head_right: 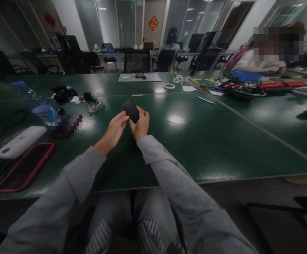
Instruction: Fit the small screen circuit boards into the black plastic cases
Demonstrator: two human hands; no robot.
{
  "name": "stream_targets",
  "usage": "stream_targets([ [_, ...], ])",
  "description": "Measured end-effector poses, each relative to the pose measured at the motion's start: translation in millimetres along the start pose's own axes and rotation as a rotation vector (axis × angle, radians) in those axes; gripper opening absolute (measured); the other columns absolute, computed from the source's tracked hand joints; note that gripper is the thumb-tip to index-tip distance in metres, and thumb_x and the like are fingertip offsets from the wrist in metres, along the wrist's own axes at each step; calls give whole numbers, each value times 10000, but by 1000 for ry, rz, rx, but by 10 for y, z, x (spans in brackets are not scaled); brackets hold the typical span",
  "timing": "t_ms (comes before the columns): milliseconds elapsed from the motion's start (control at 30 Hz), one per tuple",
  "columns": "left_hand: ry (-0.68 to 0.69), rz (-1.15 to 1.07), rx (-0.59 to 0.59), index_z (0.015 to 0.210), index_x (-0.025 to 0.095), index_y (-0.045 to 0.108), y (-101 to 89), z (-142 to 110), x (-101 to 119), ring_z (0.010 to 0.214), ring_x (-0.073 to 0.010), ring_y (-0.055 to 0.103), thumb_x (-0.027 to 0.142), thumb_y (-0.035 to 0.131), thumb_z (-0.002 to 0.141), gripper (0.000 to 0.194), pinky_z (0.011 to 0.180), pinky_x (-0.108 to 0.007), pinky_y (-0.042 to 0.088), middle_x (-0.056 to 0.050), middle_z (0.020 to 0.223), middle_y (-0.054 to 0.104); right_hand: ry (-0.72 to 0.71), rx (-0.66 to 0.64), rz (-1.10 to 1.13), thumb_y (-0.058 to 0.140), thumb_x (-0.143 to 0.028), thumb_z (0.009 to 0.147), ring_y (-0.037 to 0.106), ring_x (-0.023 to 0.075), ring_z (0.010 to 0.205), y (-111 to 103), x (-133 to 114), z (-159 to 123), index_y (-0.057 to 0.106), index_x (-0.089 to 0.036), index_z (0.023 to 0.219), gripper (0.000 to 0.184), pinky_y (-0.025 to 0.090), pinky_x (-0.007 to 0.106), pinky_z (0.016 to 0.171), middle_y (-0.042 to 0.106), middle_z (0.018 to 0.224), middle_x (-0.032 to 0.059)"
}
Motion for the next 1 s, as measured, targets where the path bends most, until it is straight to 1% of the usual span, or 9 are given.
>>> stream_targets([
  [133, 15, -21, 61, 1108, 201, 579, -108, 15, 34, 1351, -278, 458, 267, 675, 780, 348, 1144, -499, 348, -78, 1215, 639, -132, -25, -131, 586, -214, 807, 398, 328, 1246, 69, -142, -40, 415, -285, 1402, 623, 344, 598, 1084, 452, 1280, 134],
  [233, 24, -35, 143, 1188, 197, 534, -249, 37, 49, 1319, -267, 491, 272, 698, 773, 452, 1124, -481, 380, -88, 1247, 616, -184, -84, -140, 591, -199, 787, 329, 350, 1295, 171, -220, -96, 302, -305, 1467, 746, 310, 627, 1100, 353, 1354, 136],
  [333, 34, -23, 192, 1256, 216, 479, -350, 59, 52, 1296, -263, 508, 290, 742, 750, 575, 1090, -475, 419, -91, 1270, 588, -248, -134, -146, 554, -211, 813, 280, 357, 1336, 246, -320, -164, 215, -312, 1499, 772, 272, 633, 1124, 264, 1418, 131],
  [433, 72, -5, 214, 1291, 239, 439, -425, 84, 59, 1265, -257, 531, 274, 786, 705, 682, 1069, -472, 440, -91, 1285, 565, -316, -136, -171, 498, -224, 858, 292, 345, 1340, 245, -429, -210, 159, -322, 1513, 743, 275, 623, 1126, 262, 1430, 126],
  [567, 62, 32, 199, 1318, 268, 410, -521, 140, 25, 1222, -261, 556, 275, 782, 701, 720, 1017, -474, 480, -78, 1238, 588, -364, -153, -127, 525, -311, 869, 299, 325, 1349, 207, -553, -234, 63, -289, 1536, 812, 300, 597, 1130, 297, 1447, 138],
  [667, 10, 16, 211, 1313, 260, 413, -594, 164, -16, 1175, -260, 585, 273, 788, 683, 733, 981, -450, 505, -80, 1217, 606, -276, -186, -10, 561, -427, 864, 292, 326, 1361, 194, -546, -208, 116, -272, 1532, 817, 287, 592, 1140, 307, 1472, 134],
  [800, -15, -10, 201, 1298, 258, 433, -614, 165, -26, 1160, -237, 601, 244, 791, 666, 727, 986, -409, 502, -74, 1200, 623, 24, -209, 320, 621, -560, 822, 368, 284, 1328, 229, -319, -118, 256, -263, 1479, 808, 298, 518, 1153, 402, 1409, 122],
  [900, 5, -6, 163, 1300, 272, 444, -625, 182, -8, 1144, -222, 610, 239, 781, 676, 710, 992, -405, 493, -65, 1191, 634, 273, -288, 593, 677, -606, 761, 506, 238, 1199, 338, -122, -76, 468, -243, 1304, 686, 394, 450, 1093, 557, 1238, 95],
  [1000, 23, 14, 96, 1298, 273, 456, -644, 213, 18, 1126, -223, 616, 224, 786, 662, 718, 993, -425, 485, -69, 1190, 636, 379, -393, 749, 780, -533, 671, 583, 210, 1066, 389, -71, -59, 584, -220, 1084, 554, 453, 413, 1025, 640, 1067, 60],
])
Point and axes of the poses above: each hand's wrist, its own z-axis towards the middle knuckle, its own y-axis out of the palm, x = y × z, the point moved 8 cm from there along z, towards the middle knuckle
